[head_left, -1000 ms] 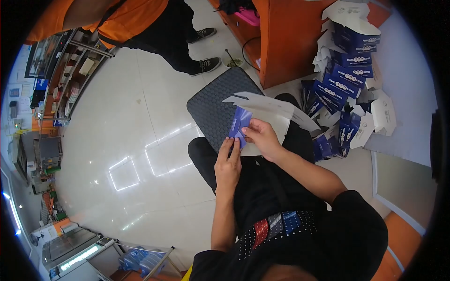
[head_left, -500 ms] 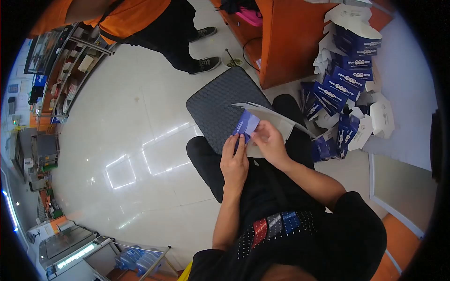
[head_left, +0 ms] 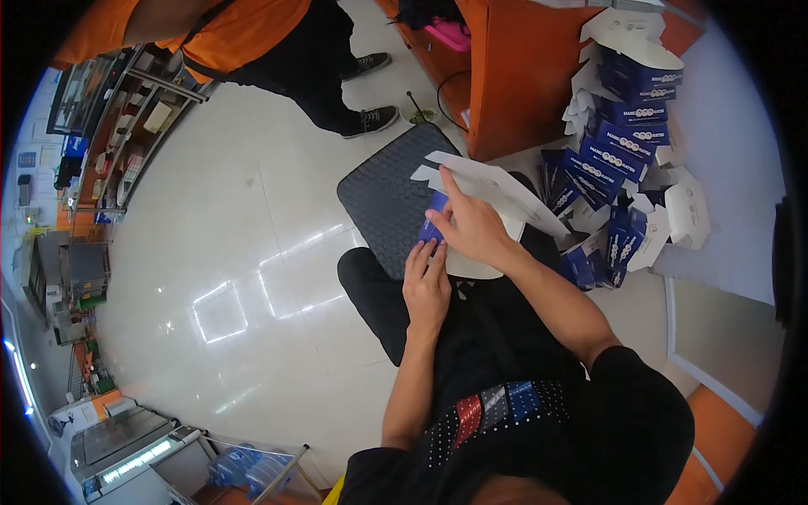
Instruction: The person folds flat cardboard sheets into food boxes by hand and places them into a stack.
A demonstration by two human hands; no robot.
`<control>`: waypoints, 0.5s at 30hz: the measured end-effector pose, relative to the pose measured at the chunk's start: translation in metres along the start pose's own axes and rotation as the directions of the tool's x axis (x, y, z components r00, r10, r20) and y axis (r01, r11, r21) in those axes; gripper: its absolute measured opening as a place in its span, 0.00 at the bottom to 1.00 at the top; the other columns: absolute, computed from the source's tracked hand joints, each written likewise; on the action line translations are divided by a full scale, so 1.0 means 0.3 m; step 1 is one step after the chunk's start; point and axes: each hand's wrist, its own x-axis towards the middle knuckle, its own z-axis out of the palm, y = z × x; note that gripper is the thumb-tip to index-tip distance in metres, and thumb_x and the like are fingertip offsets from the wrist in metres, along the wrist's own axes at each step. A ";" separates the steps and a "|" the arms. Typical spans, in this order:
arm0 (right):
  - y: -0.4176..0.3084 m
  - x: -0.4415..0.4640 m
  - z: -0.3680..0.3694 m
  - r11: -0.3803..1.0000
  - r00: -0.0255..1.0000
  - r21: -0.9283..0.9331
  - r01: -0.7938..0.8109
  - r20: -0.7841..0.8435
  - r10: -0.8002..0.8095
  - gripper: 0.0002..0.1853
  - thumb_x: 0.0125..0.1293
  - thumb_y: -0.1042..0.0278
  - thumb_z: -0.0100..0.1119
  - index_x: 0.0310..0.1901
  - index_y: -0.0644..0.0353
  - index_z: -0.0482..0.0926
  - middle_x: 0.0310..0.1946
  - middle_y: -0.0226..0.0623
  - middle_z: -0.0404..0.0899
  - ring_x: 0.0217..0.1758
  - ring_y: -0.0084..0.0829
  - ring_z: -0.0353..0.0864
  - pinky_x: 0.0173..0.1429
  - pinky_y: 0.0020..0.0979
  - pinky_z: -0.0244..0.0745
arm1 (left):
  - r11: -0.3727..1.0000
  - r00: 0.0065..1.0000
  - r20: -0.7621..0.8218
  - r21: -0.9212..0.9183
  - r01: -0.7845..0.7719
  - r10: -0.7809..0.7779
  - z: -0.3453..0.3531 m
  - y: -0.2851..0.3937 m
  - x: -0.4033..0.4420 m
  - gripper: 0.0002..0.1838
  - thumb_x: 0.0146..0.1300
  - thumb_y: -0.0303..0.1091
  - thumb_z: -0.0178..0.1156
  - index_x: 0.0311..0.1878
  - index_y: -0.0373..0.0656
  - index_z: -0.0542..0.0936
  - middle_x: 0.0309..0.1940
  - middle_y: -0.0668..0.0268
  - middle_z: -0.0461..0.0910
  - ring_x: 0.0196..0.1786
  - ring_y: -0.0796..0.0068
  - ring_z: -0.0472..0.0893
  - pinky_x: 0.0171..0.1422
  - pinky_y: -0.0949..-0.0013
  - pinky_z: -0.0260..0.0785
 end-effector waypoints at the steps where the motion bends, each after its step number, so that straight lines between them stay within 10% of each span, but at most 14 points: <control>1: 0.006 0.006 0.005 0.998 0.999 0.044 -0.046 0.016 0.045 0.34 0.71 0.59 0.62 0.71 0.71 0.64 0.29 0.47 0.85 0.31 0.48 0.85 0.37 0.44 0.77 | 1.000 1.000 -0.005 -0.013 0.007 -0.007 0.001 0.003 -0.007 0.15 0.62 0.21 0.66 0.53 0.39 0.86 0.53 0.57 0.85 0.61 0.52 0.81 0.65 0.56 0.76; 6: 0.047 0.059 0.043 0.994 0.996 0.110 0.021 -0.092 -0.011 0.16 0.70 0.59 0.64 0.51 0.63 0.82 0.32 0.45 0.86 0.30 0.40 0.86 0.38 0.36 0.78 | 0.983 0.991 -0.093 -0.167 0.079 -0.096 0.001 0.000 0.007 0.13 0.66 0.22 0.64 0.53 0.37 0.86 0.48 0.54 0.87 0.53 0.55 0.86 0.60 0.59 0.77; 12: 0.021 0.010 0.034 0.979 0.989 0.198 -0.053 -0.127 0.080 0.08 0.64 0.71 0.65 0.41 0.65 0.84 0.33 0.47 0.87 0.38 0.44 0.88 0.42 0.40 0.81 | 0.768 0.835 0.103 -0.345 0.539 -0.540 -0.023 -0.042 0.086 0.18 0.66 0.29 0.69 0.57 0.36 0.83 0.46 0.57 0.87 0.40 0.64 0.88 0.47 0.69 0.79; 15: 0.023 0.002 0.016 0.980 0.991 0.194 -0.051 -0.113 0.074 0.08 0.62 0.76 0.64 0.42 0.67 0.83 0.36 0.49 0.87 0.39 0.41 0.89 0.43 0.39 0.82 | 0.910 0.938 0.122 -0.231 0.344 -0.323 0.004 -0.124 0.120 0.22 0.66 0.32 0.70 0.61 0.37 0.82 0.47 0.55 0.86 0.45 0.65 0.86 0.52 0.69 0.77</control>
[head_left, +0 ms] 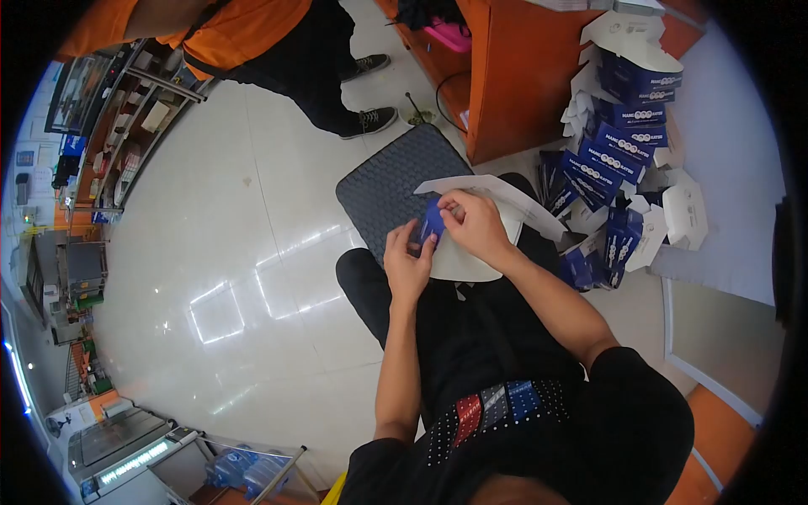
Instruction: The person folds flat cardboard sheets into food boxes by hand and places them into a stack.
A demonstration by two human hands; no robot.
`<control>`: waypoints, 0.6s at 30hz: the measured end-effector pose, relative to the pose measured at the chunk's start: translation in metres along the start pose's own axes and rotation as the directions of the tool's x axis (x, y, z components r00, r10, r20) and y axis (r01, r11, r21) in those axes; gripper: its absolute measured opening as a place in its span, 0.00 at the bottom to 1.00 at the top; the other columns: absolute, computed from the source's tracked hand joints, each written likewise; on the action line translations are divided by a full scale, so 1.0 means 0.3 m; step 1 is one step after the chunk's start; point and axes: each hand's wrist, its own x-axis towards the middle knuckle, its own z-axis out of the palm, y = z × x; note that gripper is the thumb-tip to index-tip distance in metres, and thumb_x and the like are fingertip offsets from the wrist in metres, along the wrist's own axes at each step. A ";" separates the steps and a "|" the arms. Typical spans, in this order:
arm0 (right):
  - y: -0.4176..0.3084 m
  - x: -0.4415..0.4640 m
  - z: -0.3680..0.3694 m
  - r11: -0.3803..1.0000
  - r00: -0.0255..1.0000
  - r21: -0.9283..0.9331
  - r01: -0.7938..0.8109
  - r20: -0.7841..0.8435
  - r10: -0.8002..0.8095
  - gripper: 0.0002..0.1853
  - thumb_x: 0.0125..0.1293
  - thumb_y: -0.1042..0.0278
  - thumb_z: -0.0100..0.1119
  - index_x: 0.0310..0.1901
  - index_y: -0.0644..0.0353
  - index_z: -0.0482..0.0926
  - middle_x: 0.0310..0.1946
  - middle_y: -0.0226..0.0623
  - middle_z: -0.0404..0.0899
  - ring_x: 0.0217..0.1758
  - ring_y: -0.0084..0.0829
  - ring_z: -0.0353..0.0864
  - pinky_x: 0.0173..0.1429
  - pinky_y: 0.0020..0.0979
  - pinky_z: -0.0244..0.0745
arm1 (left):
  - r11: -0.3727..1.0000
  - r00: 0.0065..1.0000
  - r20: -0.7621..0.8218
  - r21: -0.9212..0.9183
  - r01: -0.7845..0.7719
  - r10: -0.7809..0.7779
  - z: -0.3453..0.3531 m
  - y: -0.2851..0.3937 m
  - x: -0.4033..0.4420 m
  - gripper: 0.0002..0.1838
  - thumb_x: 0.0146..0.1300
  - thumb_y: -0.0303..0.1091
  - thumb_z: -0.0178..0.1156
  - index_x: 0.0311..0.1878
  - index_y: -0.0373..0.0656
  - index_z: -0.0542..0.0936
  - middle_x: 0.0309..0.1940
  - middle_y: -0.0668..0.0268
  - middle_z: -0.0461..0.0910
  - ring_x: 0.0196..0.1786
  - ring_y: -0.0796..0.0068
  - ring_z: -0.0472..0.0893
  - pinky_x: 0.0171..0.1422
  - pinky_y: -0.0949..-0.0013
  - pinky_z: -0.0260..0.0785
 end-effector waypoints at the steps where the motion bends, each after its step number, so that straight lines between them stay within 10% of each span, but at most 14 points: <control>1: 0.011 -0.005 -0.008 1.000 1.000 0.010 0.022 0.017 -0.022 0.07 0.62 0.76 0.64 0.42 0.67 0.83 0.36 0.49 0.87 0.39 0.43 0.89 0.43 0.40 0.82 | 0.993 0.995 0.012 0.053 -0.103 0.102 0.013 -0.030 0.012 0.22 0.66 0.32 0.70 0.62 0.37 0.81 0.48 0.54 0.86 0.46 0.65 0.86 0.54 0.68 0.77; 7: 0.003 -0.040 -0.074 0.965 0.975 -0.142 0.222 0.039 -0.219 0.08 0.63 0.78 0.62 0.43 0.68 0.83 0.38 0.49 0.86 0.38 0.46 0.88 0.43 0.39 0.82 | 0.933 0.953 0.276 -0.291 0.209 -0.127 0.028 -0.021 0.018 0.25 0.67 0.33 0.68 0.65 0.33 0.78 0.49 0.51 0.86 0.51 0.60 0.86 0.62 0.63 0.74; 18: -0.090 -0.123 -0.127 0.939 0.962 -0.223 0.263 -0.017 -0.273 0.09 0.63 0.76 0.63 0.45 0.66 0.82 0.39 0.50 0.85 0.40 0.50 0.87 0.44 0.43 0.82 | 0.998 0.998 0.032 0.029 -0.049 0.048 -0.040 0.192 -0.068 0.18 0.73 0.33 0.59 0.61 0.34 0.79 0.49 0.46 0.83 0.50 0.43 0.84 0.54 0.52 0.77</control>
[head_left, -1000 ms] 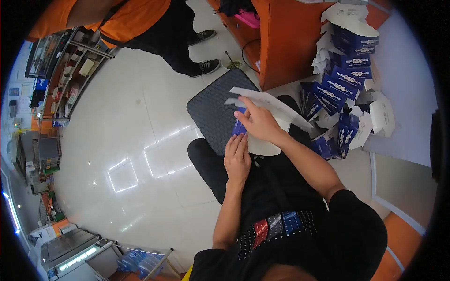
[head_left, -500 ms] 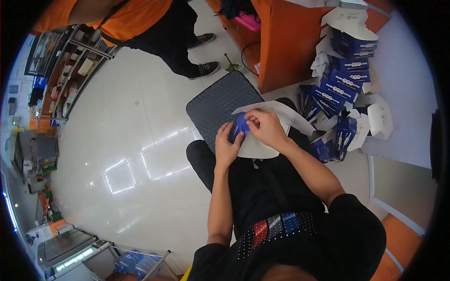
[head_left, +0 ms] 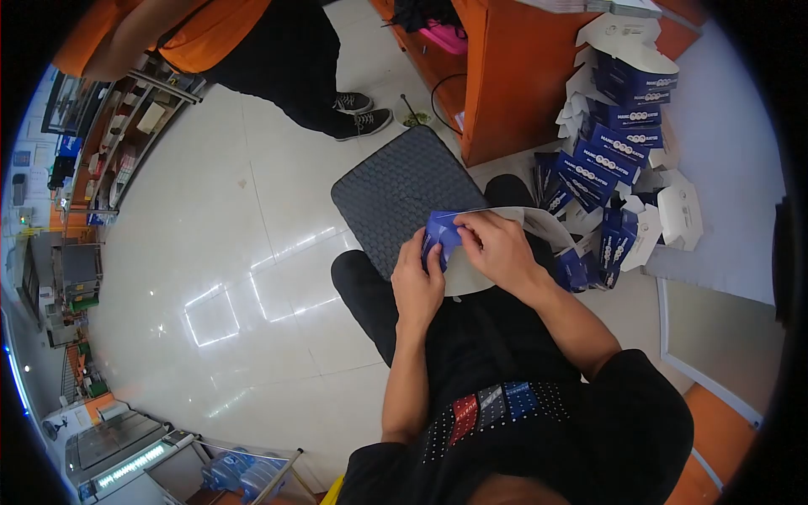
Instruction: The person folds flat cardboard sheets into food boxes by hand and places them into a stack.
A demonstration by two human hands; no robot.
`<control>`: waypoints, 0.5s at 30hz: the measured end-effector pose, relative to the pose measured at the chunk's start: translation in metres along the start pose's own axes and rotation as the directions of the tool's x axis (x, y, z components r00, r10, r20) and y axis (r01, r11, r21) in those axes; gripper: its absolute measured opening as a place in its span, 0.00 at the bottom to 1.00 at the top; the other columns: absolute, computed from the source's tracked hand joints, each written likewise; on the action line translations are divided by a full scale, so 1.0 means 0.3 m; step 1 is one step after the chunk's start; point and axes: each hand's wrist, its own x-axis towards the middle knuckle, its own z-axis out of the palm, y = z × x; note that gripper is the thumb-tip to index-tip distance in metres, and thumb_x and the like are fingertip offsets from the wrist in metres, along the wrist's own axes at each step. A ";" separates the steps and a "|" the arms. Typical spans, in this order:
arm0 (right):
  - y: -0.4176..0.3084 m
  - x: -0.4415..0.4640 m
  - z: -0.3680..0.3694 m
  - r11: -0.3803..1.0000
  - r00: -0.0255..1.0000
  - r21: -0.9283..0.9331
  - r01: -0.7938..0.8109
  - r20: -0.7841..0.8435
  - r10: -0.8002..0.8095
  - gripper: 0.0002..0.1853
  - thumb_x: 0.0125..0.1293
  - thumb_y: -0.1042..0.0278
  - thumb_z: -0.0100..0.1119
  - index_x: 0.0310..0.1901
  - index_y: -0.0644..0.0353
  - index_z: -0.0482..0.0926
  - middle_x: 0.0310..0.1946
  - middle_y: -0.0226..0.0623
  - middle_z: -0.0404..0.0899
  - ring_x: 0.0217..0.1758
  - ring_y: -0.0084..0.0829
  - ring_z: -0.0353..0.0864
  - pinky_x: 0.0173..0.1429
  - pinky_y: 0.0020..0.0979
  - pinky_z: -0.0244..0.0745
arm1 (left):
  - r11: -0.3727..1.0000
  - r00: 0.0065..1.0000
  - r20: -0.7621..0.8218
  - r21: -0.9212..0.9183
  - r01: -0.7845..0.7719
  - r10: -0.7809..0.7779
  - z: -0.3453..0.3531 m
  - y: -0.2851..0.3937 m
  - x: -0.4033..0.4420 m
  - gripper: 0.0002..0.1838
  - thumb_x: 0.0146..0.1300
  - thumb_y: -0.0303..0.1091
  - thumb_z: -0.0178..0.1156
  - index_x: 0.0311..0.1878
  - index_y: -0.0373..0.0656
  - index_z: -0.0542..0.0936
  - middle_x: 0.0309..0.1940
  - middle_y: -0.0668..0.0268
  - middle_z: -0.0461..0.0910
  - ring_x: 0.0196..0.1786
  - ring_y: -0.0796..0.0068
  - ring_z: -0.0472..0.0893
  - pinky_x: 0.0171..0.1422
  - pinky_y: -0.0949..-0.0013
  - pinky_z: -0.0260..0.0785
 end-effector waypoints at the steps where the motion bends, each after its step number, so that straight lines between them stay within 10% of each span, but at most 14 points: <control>1: -0.004 -0.002 -0.009 0.999 1.000 -0.025 0.027 -0.002 -0.027 0.09 0.63 0.76 0.63 0.45 0.66 0.82 0.39 0.50 0.85 0.40 0.50 0.87 0.44 0.43 0.82 | 1.000 1.000 -0.005 0.014 -0.014 0.014 -0.001 0.009 -0.005 0.18 0.73 0.33 0.59 0.61 0.35 0.79 0.50 0.46 0.83 0.49 0.44 0.84 0.53 0.52 0.77; 15: -0.071 -0.051 0.061 0.975 0.982 -0.136 0.174 -0.057 -0.183 0.07 0.64 0.74 0.63 0.42 0.66 0.82 0.38 0.48 0.86 0.37 0.48 0.87 0.42 0.43 0.83 | 0.997 0.995 -0.064 0.038 0.074 -0.071 -0.015 0.043 -0.063 0.17 0.74 0.33 0.57 0.60 0.33 0.78 0.51 0.46 0.82 0.48 0.43 0.85 0.51 0.53 0.78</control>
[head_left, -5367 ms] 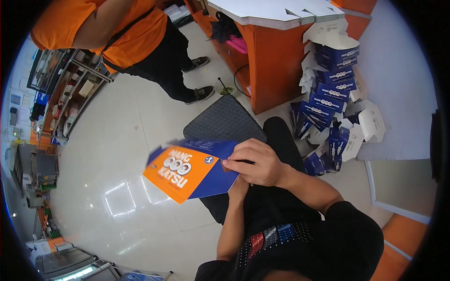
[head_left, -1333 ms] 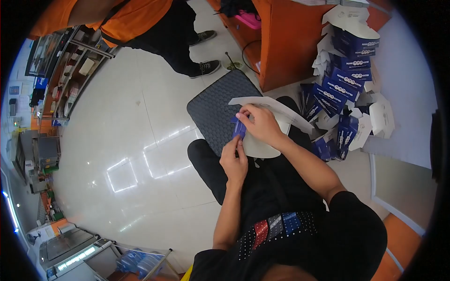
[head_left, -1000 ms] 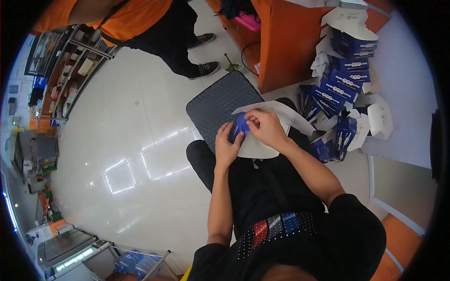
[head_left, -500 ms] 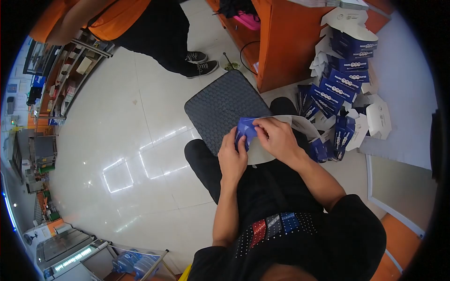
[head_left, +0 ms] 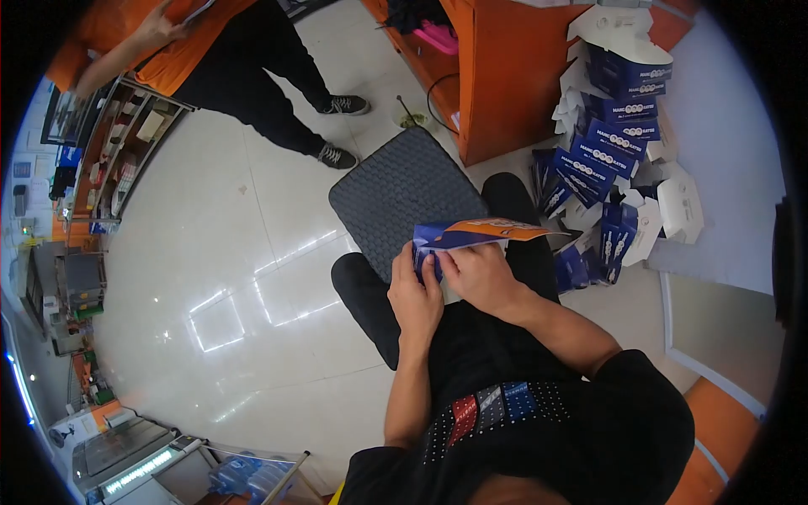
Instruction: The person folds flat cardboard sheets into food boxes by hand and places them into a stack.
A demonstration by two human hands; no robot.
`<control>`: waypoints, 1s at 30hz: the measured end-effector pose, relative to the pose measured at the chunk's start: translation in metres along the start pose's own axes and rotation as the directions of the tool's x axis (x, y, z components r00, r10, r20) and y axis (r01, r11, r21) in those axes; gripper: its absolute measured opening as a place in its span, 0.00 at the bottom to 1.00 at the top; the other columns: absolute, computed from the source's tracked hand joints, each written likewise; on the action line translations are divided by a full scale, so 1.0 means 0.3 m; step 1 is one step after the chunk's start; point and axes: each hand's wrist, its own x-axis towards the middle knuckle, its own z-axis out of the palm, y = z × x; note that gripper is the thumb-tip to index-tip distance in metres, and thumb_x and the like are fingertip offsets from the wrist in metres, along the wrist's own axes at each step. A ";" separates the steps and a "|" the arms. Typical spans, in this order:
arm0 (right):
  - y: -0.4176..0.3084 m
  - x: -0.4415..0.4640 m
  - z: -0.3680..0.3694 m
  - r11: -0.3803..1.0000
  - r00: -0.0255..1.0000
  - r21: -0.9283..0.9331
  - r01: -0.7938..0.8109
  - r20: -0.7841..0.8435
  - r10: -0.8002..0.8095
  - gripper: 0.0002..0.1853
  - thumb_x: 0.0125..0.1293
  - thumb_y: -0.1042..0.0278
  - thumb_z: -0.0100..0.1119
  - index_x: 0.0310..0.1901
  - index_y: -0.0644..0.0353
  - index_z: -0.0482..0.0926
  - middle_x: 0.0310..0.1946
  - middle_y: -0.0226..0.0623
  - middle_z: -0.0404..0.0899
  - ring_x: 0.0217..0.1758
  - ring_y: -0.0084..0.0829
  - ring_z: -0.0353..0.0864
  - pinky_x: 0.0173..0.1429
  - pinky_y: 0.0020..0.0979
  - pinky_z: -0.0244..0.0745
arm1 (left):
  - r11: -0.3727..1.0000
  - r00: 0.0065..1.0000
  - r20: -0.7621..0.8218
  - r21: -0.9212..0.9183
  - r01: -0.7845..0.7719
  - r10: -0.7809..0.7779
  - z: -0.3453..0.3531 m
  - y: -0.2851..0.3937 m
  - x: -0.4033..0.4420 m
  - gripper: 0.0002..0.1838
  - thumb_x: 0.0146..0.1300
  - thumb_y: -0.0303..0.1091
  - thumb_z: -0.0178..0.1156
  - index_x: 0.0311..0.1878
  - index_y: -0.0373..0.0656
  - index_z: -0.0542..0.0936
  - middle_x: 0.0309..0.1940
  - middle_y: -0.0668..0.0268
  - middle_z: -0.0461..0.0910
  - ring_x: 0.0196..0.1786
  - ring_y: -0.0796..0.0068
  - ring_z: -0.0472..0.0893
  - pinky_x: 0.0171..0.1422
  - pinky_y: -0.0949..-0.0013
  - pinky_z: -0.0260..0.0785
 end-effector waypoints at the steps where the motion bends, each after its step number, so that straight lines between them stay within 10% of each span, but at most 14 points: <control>1: 0.000 -0.004 0.005 0.999 0.999 -0.029 0.040 -0.004 -0.040 0.07 0.64 0.74 0.63 0.43 0.66 0.82 0.38 0.48 0.86 0.37 0.48 0.87 0.42 0.43 0.83 | 1.000 1.000 -0.004 -0.008 0.014 -0.014 0.001 -0.002 -0.003 0.17 0.74 0.32 0.57 0.59 0.33 0.78 0.51 0.45 0.82 0.48 0.42 0.85 0.51 0.53 0.78; 5: 0.037 0.001 0.010 0.961 0.975 0.188 -0.204 0.128 0.182 0.07 0.64 0.74 0.62 0.42 0.67 0.82 0.40 0.50 0.85 0.41 0.51 0.86 0.47 0.45 0.81 | 0.999 0.999 -0.030 -0.016 0.031 -0.031 0.011 -0.026 -0.002 0.16 0.74 0.32 0.57 0.59 0.33 0.78 0.49 0.45 0.83 0.47 0.43 0.85 0.50 0.53 0.78; 14: 0.047 -0.058 0.079 0.990 0.996 0.115 -0.078 0.053 0.073 0.11 0.69 0.69 0.63 0.48 0.66 0.83 0.40 0.47 0.86 0.39 0.45 0.87 0.46 0.40 0.81 | 0.977 0.993 0.014 -0.173 0.121 -0.121 0.026 -0.046 -0.007 0.17 0.75 0.32 0.57 0.62 0.33 0.78 0.48 0.48 0.83 0.47 0.50 0.86 0.51 0.57 0.77; 20: 0.087 -0.044 0.087 0.667 0.906 0.614 -0.422 0.322 0.276 0.13 0.78 0.65 0.56 0.53 0.64 0.83 0.42 0.42 0.87 0.39 0.32 0.87 0.47 0.29 0.80 | 0.892 0.978 0.163 -0.413 0.185 -0.128 0.003 -0.082 0.006 0.25 0.80 0.40 0.52 0.71 0.31 0.70 0.64 0.48 0.78 0.66 0.61 0.77 0.70 0.63 0.68; 25: 0.110 -0.086 0.132 0.663 0.884 0.629 -0.406 0.454 0.111 0.23 0.84 0.63 0.40 0.73 0.65 0.66 0.68 0.44 0.73 0.69 0.35 0.75 0.72 0.34 0.68 | 0.900 0.974 0.159 -0.381 0.212 -0.162 0.043 -0.151 -0.008 0.32 0.80 0.46 0.53 0.75 0.31 0.65 0.69 0.43 0.73 0.71 0.58 0.73 0.73 0.62 0.65; 30: 0.118 -0.107 0.159 0.646 0.867 0.642 -0.412 0.494 0.063 0.28 0.83 0.60 0.44 0.78 0.64 0.59 0.73 0.50 0.68 0.75 0.42 0.71 0.76 0.36 0.64 | 0.931 0.983 0.087 -0.316 0.183 -0.164 0.043 -0.179 -0.014 0.31 0.80 0.47 0.53 0.73 0.30 0.68 0.65 0.44 0.78 0.66 0.56 0.79 0.69 0.62 0.70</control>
